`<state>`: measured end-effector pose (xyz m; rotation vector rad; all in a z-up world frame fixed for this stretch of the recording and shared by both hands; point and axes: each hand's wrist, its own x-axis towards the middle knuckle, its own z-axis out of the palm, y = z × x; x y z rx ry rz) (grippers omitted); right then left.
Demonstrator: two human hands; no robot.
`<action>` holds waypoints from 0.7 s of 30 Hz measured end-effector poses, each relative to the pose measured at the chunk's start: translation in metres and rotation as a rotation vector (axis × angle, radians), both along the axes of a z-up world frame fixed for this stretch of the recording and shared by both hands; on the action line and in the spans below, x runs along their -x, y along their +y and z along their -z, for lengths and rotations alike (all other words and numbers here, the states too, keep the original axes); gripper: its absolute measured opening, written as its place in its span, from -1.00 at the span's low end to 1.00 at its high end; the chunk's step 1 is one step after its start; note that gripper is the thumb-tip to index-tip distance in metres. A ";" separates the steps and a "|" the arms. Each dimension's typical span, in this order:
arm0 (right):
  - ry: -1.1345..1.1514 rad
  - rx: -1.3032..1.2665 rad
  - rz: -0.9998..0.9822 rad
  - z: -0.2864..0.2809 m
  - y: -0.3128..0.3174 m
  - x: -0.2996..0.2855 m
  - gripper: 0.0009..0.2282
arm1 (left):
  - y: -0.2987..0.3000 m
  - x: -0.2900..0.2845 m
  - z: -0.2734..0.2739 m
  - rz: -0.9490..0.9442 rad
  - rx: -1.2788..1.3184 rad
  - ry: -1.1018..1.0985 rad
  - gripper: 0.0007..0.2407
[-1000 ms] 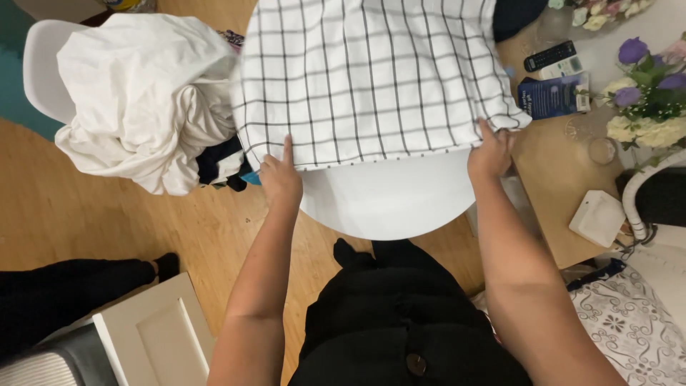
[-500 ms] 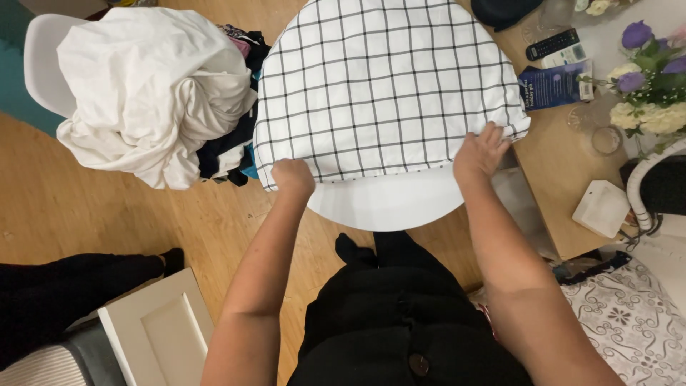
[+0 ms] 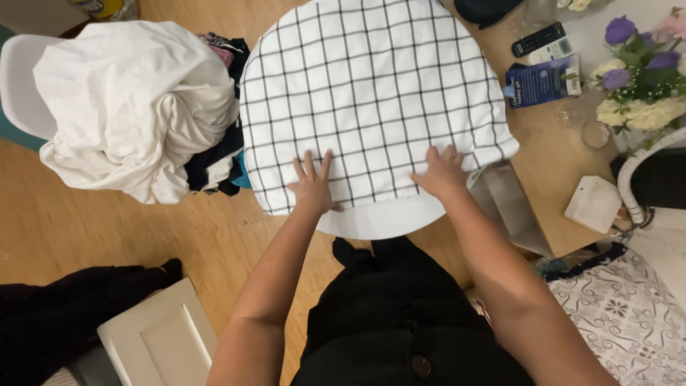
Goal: The person folds a white and black checkered cloth on a white round table. They smooth the fabric, fold it in half multiple times, and press it flat to create a neat rectangular shape.
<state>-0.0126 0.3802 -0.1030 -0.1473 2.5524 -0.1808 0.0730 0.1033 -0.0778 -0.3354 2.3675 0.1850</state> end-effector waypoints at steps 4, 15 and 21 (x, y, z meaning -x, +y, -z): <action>-0.453 -0.171 -0.073 0.077 0.028 0.041 -0.27 | -0.001 0.013 0.010 0.002 0.015 -0.128 0.22; 0.407 0.214 -0.323 0.048 -0.020 0.032 -0.45 | 0.030 0.059 0.058 0.012 -0.072 0.569 -0.31; 0.382 0.155 -0.125 0.062 0.024 0.061 -0.47 | 0.028 0.052 0.061 -0.021 0.000 0.527 -0.31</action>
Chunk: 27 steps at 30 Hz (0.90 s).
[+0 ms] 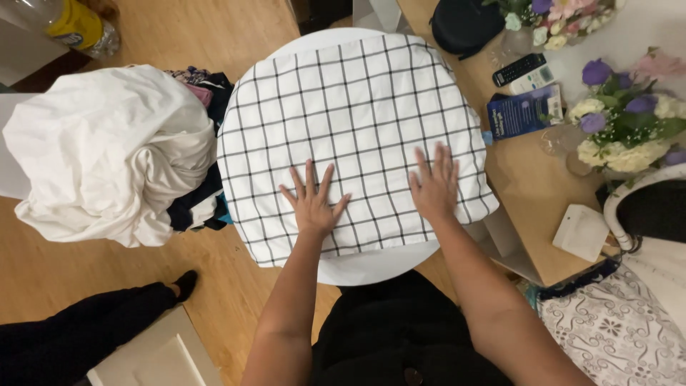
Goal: The person folds a white and black checkered cloth on a white round table. They smooth the fabric, fold it in half multiple times, and press it flat to create a neat rectangular shape.
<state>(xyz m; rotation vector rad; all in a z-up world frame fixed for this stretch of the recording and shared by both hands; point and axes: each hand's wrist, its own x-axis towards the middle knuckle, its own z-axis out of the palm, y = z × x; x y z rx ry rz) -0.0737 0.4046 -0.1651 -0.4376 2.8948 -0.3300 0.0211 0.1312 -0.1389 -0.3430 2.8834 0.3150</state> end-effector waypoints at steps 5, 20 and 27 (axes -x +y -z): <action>0.036 0.028 0.250 0.008 0.007 0.026 -0.44 | -0.004 -0.004 0.001 -0.041 0.006 0.010 -0.31; 0.121 0.121 0.102 0.015 -0.012 0.027 -0.38 | -0.016 0.010 0.024 -0.173 -0.096 0.346 -0.36; 0.115 0.116 -0.171 0.005 -0.045 0.078 -0.44 | 0.002 0.121 0.008 0.001 -0.054 0.221 -0.42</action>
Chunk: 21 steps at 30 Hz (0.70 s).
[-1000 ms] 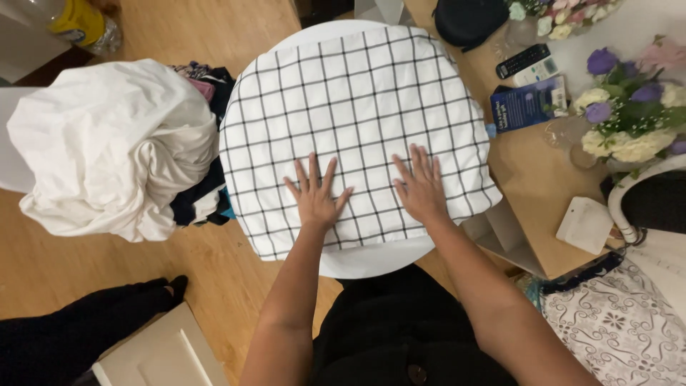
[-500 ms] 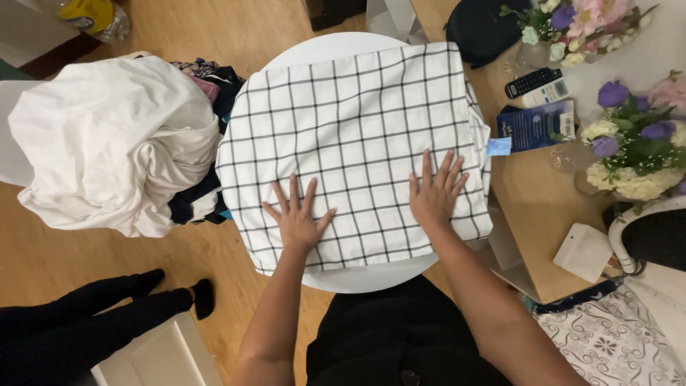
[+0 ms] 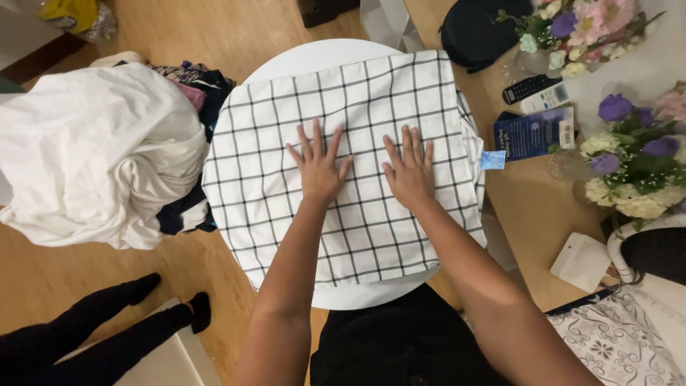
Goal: The person folds a white and black checkered cloth on a white round table. They smooth the fabric, fold it in half multiple times, and press it flat to create a neat rectangular shape.
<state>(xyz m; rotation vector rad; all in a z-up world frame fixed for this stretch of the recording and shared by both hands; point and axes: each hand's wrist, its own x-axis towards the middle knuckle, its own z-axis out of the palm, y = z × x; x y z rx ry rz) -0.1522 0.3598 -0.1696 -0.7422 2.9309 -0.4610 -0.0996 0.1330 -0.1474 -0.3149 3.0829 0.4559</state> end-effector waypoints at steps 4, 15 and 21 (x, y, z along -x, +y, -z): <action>0.022 0.018 0.041 -0.001 0.020 0.010 -0.47 | -0.007 0.011 0.001 -0.056 0.055 -0.250 -0.35; 0.033 0.418 0.614 -0.006 0.095 -0.034 -0.54 | -0.021 0.002 0.007 -0.094 0.024 -0.095 -0.40; 0.064 0.274 0.619 0.013 0.094 -0.042 -0.59 | 0.065 0.040 0.030 0.213 -0.130 0.206 -0.69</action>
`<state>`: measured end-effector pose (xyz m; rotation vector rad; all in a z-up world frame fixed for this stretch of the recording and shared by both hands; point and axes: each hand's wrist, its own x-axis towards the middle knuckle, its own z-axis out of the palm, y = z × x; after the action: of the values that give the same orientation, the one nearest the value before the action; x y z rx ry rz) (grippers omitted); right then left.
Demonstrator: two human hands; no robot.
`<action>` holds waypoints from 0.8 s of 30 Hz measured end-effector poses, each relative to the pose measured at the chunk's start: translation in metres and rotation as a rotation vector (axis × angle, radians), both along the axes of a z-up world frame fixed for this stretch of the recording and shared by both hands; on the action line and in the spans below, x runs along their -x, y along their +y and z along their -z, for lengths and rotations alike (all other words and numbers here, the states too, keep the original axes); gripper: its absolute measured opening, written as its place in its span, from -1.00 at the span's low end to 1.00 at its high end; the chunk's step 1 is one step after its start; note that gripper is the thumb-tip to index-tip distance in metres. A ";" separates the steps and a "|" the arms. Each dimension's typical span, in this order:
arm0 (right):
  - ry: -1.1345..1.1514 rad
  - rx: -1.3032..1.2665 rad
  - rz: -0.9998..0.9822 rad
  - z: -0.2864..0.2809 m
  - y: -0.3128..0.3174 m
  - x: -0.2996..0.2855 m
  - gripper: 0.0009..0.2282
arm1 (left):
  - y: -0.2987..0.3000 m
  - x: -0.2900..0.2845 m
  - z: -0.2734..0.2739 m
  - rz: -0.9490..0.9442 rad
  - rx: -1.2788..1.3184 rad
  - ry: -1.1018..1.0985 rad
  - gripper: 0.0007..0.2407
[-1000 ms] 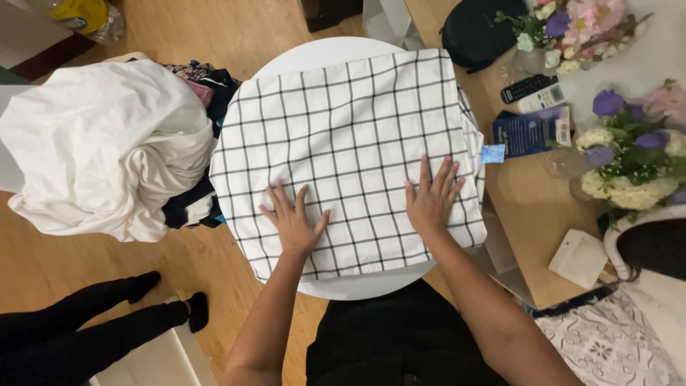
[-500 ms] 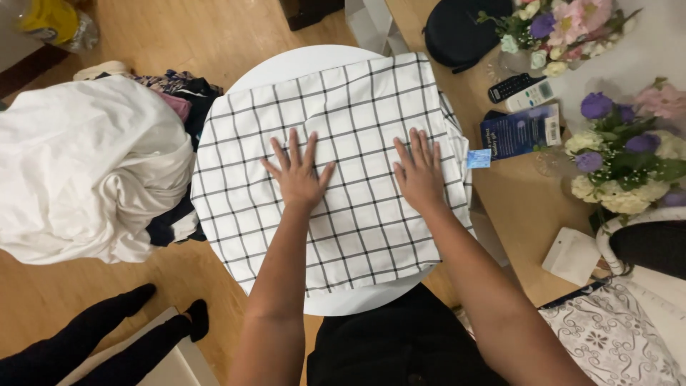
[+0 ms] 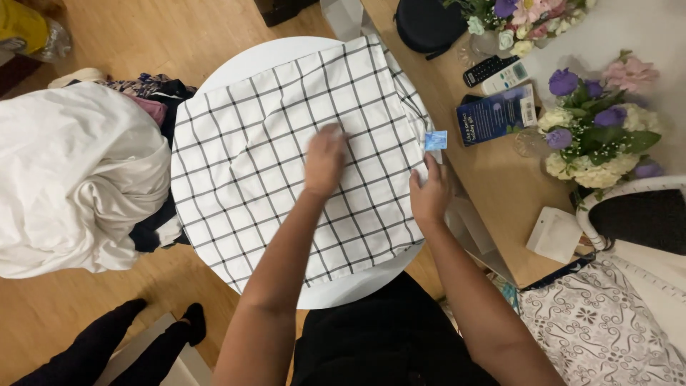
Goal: The person folds a white and black checkered cloth on a white round table. They smooth the fabric, fold it in half multiple times, and press it flat to create a neat rectangular shape.
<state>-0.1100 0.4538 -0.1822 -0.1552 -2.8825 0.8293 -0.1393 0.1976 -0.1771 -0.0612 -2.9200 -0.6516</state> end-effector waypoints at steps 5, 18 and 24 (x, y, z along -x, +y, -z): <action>-0.082 0.076 -0.015 0.002 0.004 0.005 -0.62 | 0.082 0.034 0.000 0.384 0.013 0.019 -0.69; -0.039 0.153 -0.189 0.001 0.020 0.009 -0.53 | 0.084 0.065 -0.044 0.582 0.252 -0.101 -0.85; -0.102 0.071 -0.251 -0.008 0.019 0.012 -0.80 | 0.078 0.058 -0.049 0.566 0.122 0.062 -0.91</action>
<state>-0.1220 0.4727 -0.1741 0.1655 -3.0112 0.9920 -0.1977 0.2755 -0.1283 -0.9268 -2.8727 -0.5203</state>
